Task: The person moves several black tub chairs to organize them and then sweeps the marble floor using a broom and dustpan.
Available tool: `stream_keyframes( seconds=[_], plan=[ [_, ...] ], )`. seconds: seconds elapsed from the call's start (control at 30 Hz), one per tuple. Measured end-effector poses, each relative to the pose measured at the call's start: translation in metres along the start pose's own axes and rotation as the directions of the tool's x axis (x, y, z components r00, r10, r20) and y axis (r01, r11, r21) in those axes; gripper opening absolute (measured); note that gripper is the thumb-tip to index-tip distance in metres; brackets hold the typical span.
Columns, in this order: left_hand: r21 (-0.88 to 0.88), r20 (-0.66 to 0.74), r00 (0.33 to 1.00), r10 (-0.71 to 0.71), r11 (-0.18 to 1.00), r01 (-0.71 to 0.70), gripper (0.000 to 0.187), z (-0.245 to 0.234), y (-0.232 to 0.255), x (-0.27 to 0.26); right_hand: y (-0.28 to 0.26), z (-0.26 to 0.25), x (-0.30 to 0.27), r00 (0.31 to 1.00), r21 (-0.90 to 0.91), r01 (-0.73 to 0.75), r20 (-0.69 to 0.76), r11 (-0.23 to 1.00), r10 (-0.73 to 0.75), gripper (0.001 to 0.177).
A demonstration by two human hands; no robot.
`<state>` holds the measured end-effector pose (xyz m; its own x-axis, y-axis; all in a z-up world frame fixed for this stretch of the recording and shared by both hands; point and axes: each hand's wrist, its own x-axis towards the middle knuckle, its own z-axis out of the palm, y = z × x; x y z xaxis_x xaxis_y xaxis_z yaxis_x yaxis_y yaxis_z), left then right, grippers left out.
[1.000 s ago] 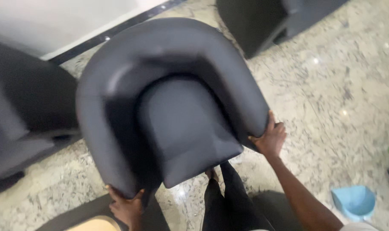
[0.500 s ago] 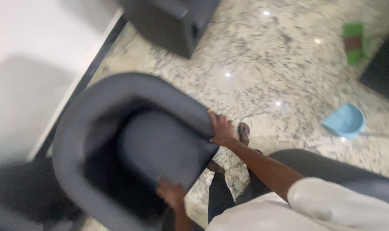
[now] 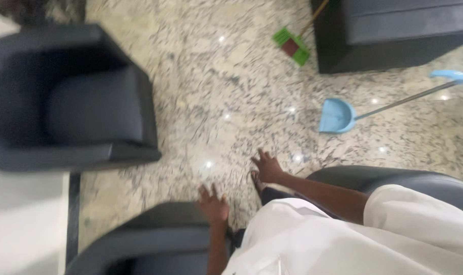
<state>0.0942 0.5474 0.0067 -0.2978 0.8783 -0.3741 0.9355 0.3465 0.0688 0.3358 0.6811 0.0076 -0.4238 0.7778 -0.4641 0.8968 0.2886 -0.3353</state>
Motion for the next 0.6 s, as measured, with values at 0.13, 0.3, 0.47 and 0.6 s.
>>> stream_keyframes(
  seconds=[0.13,0.3,0.47,0.6],
  plan=[
    [0.123,0.066,0.997,0.045,0.991,-0.053,0.078,-0.027,0.021,0.063,0.084,-0.111,0.052,0.970,-0.023,-0.185,-0.166,0.982,0.179,0.092],
    [-0.038,-0.201,0.839,0.506,0.852,-0.523,0.079,-0.094,0.144,0.223,0.125,-0.209,0.095,0.885,0.084,-0.269,-0.370,0.959,0.281,0.093],
    [0.002,-0.156,0.742,0.653,0.751,-0.660,0.077,-0.175,0.300,0.322,0.166,-0.247,0.135,0.821,0.252,-0.386,-0.346,0.888,0.455,0.097],
    [-0.019,0.002,0.681,0.733,0.681,-0.732,0.078,-0.202,0.400,0.382,0.233,-0.283,0.179,0.803,0.284,-0.457,-0.276,0.843,0.529,0.096]
  ],
)
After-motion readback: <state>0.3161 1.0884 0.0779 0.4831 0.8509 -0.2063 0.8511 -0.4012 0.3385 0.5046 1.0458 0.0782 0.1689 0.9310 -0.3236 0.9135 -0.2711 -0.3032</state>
